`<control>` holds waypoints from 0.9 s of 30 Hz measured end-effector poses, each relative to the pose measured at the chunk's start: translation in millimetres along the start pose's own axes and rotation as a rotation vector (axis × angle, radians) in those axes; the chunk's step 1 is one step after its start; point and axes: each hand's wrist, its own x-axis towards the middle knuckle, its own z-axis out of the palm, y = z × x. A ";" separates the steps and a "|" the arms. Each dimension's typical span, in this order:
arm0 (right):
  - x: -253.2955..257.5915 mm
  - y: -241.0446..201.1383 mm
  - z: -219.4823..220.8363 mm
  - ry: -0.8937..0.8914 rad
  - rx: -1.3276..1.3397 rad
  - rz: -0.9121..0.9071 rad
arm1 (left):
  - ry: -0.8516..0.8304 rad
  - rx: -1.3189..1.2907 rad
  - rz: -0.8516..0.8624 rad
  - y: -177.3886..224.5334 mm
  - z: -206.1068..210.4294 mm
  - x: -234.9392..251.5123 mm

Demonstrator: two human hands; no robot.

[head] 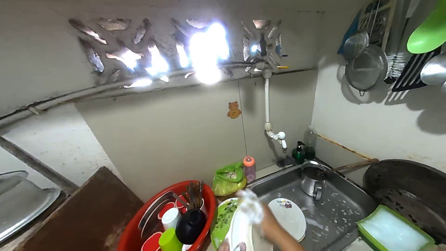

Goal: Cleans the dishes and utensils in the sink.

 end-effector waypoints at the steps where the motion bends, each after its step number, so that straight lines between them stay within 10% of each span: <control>1: 8.1 15.6 -9.8 0.077 0.168 0.094 | 0.041 -0.060 0.023 4.7 2.5 -1.6; 4: -13.9 38.1 5.3 0.364 0.405 0.112 | 0.286 -0.336 0.038 15.2 16.8 4.7; 10: -86.0 22.3 55.5 0.380 -0.171 -0.120 | 0.307 -0.141 -0.176 -5.3 63.7 18.8; 17: -43.8 21.7 5.5 0.672 0.672 0.602 | 0.044 0.493 0.214 -15.2 90.6 5.2; 21: -45.6 18.0 10.5 0.504 0.947 0.611 | 0.009 0.712 0.268 -41.3 65.7 32.6; 27: -13.5 145.4 -44.5 0.103 -0.230 0.749 | -0.153 1.097 0.177 -68.3 30.9 47.6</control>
